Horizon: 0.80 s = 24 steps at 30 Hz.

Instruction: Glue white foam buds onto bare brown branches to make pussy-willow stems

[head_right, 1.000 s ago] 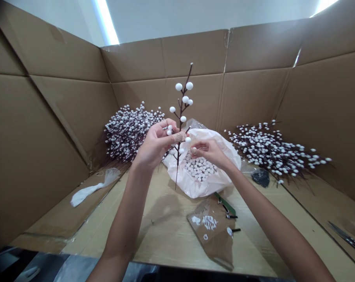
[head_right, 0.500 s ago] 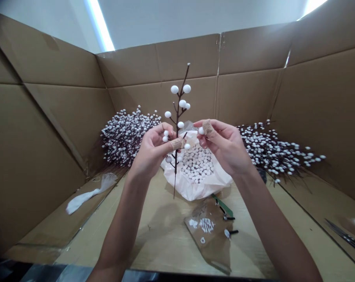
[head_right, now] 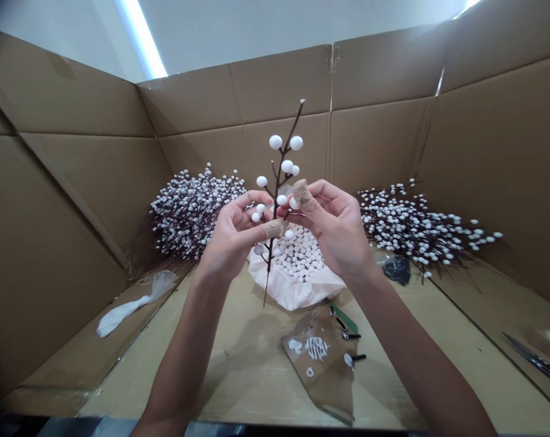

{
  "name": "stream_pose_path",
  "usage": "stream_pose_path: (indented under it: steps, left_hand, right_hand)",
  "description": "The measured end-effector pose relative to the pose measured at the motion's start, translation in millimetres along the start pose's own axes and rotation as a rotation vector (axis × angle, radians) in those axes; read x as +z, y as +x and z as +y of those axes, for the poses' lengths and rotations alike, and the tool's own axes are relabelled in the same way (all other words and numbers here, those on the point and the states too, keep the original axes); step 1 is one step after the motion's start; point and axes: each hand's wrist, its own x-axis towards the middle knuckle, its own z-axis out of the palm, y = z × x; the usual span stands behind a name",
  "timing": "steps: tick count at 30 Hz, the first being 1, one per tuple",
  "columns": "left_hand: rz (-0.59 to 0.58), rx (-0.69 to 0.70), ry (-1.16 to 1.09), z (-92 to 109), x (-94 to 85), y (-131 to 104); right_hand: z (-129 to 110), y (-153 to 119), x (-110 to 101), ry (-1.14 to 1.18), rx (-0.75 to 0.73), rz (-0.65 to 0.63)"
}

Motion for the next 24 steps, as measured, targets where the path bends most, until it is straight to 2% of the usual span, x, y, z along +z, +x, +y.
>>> stream_pose_path:
  steps: [13, 24]
  left_hand:
    - [0.019, 0.014, 0.017, 0.5, 1.3, -1.1]
    - [0.094, 0.026, 0.048, 0.8, 4.1, -0.5]
  right_hand:
    - [2.4, -1.7, -0.7, -0.131, -0.098, 0.013]
    - [6.3, -2.1, 2.5, -0.205, -0.068, 0.099]
